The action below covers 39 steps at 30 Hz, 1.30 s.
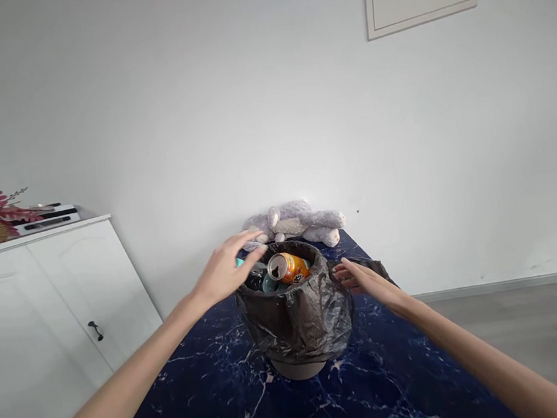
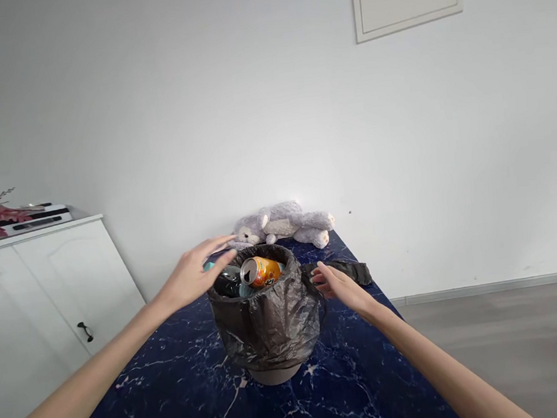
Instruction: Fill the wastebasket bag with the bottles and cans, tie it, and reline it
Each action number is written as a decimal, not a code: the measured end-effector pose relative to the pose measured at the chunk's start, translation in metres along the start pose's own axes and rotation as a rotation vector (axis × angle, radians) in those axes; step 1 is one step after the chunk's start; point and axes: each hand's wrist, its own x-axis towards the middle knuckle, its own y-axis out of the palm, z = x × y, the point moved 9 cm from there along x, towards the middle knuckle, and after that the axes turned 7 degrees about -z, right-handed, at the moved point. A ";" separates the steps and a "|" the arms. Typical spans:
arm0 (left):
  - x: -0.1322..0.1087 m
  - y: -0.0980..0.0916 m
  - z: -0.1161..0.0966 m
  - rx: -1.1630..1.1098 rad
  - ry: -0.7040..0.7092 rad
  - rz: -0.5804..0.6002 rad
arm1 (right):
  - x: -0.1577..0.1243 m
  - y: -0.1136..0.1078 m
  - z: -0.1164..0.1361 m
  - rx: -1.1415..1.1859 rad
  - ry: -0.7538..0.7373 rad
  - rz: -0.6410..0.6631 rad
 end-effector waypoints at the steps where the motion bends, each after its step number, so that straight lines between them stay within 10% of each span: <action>1: -0.004 -0.008 0.013 -0.034 -0.064 -0.052 | -0.005 -0.003 -0.011 0.036 0.043 0.019; 4: -0.028 -0.016 0.071 -0.137 -0.380 -0.087 | -0.019 -0.004 -0.041 0.159 0.195 0.104; 8: -0.087 0.019 0.145 -0.404 -0.848 0.129 | -0.035 0.011 -0.058 0.373 0.398 0.258; 15: -0.167 0.098 0.147 -0.951 -1.160 0.522 | -0.035 0.029 -0.016 0.619 0.423 0.284; 25: -0.076 0.041 0.127 -0.997 -0.887 -0.151 | -0.009 0.014 0.052 0.543 0.149 0.046; 39: 0.030 -0.036 0.079 -1.205 -0.694 -0.517 | 0.046 0.003 0.176 0.751 -0.073 -0.148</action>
